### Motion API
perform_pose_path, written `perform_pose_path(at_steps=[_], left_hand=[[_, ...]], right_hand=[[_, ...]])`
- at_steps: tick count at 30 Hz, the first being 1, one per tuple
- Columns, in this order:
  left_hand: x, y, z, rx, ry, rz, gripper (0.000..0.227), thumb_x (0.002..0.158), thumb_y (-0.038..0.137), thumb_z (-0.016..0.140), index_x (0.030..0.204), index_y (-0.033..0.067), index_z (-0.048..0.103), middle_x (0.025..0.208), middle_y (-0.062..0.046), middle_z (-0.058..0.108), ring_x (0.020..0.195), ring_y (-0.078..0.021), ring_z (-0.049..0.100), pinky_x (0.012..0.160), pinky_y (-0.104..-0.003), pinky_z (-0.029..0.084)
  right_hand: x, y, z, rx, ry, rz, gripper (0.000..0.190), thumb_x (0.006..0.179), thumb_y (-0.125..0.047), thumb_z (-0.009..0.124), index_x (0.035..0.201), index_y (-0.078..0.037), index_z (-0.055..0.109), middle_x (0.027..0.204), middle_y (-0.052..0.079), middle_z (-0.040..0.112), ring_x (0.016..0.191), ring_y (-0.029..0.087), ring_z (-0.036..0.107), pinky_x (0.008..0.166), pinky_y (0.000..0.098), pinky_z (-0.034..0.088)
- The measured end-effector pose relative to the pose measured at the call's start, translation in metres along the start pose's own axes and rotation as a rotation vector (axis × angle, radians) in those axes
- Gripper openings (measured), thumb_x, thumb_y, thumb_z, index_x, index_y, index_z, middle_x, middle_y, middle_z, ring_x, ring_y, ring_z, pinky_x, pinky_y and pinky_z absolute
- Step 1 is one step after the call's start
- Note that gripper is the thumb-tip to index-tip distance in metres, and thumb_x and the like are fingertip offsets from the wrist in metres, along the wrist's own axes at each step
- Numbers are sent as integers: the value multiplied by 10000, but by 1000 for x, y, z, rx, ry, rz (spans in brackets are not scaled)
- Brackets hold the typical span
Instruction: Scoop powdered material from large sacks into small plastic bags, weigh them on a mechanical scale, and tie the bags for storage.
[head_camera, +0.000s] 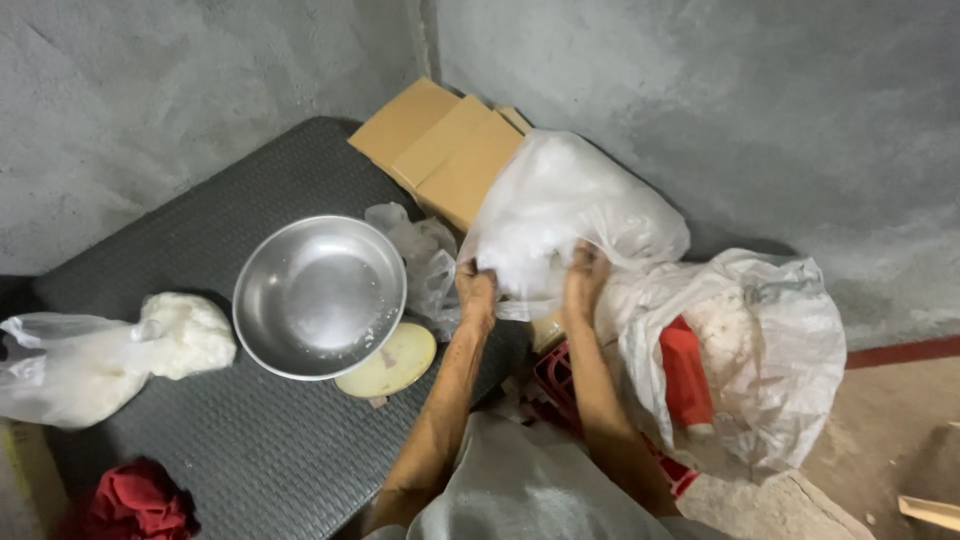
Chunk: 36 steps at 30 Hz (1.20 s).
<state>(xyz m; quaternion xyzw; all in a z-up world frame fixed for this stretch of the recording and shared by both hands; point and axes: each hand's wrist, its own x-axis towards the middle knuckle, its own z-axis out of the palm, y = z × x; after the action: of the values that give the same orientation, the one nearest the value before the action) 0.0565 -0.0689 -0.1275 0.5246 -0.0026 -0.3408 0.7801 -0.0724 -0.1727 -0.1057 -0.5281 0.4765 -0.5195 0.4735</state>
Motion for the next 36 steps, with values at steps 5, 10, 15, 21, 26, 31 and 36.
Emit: perform_pose_path(at_steps=[5, 10, 15, 21, 26, 31, 36], left_hand=[[12, -49, -12, 376, -210, 280, 596, 739, -122, 435, 1239, 13, 730, 1062, -105, 740, 882, -229, 648, 788, -368, 538], [21, -53, -46, 57, -58, -44, 332, 1010, 142, 393, 1186, 21, 647, 1012, -84, 704, 932, -212, 659, 826, -398, 585], [-8, -11, -73, -760, -328, -142, 376, 1055, 270, 434, 1213, -11, 629, 1086, -165, 702, 979, -334, 693, 885, -458, 583], [-40, 21, -77, -819, -425, -248, 391, 919, 168, 504, 1219, -66, 597, 1124, -213, 711, 1047, -357, 695, 964, -497, 579], [-58, 23, -69, -759, -420, -39, 467, 820, -124, 481, 1272, -61, 583, 1198, -180, 712, 1092, -289, 717, 1007, -447, 590], [-59, 19, -71, -597, -338, 62, 437, 863, -182, 508, 1268, -48, 600, 1149, -147, 714, 993, -267, 727, 925, -416, 602], [-40, -21, -78, -319, -168, 236, 491, 761, -203, 450, 1122, -19, 728, 1059, -122, 757, 951, -248, 715, 864, -374, 590]], right_hand=[[-23, -15, -3, -141, -272, 126, 368, 970, -174, 659, 1286, -19, 553, 1232, 150, 600, 1086, 272, 604, 877, 455, 501], [14, 56, -29, 292, -167, 523, 119, 996, -48, 617, 1100, -73, 566, 889, 144, 590, 735, 316, 545, 575, 477, 402], [-3, 6, -34, 576, 11, 719, 157, 1063, -168, 510, 1163, -49, 531, 1151, 161, 549, 1031, 290, 562, 858, 485, 569], [-16, 14, -23, 762, -152, 688, 458, 1042, -177, 489, 1449, 21, 420, 1422, 232, 494, 1272, 388, 559, 1038, 572, 510], [-53, -42, -12, 498, -187, 417, 613, 870, 21, 581, 1441, -108, 398, 1330, 229, 492, 1179, 360, 526, 988, 535, 495], [-57, -40, -12, 58, -174, 108, 553, 892, -14, 638, 1401, -89, 435, 1416, 116, 467, 1289, 289, 485, 1074, 440, 437], [-55, -67, -13, 90, -168, 166, 542, 930, -69, 665, 1422, -88, 439, 1376, 150, 519, 1213, 231, 551, 1020, 385, 465]])
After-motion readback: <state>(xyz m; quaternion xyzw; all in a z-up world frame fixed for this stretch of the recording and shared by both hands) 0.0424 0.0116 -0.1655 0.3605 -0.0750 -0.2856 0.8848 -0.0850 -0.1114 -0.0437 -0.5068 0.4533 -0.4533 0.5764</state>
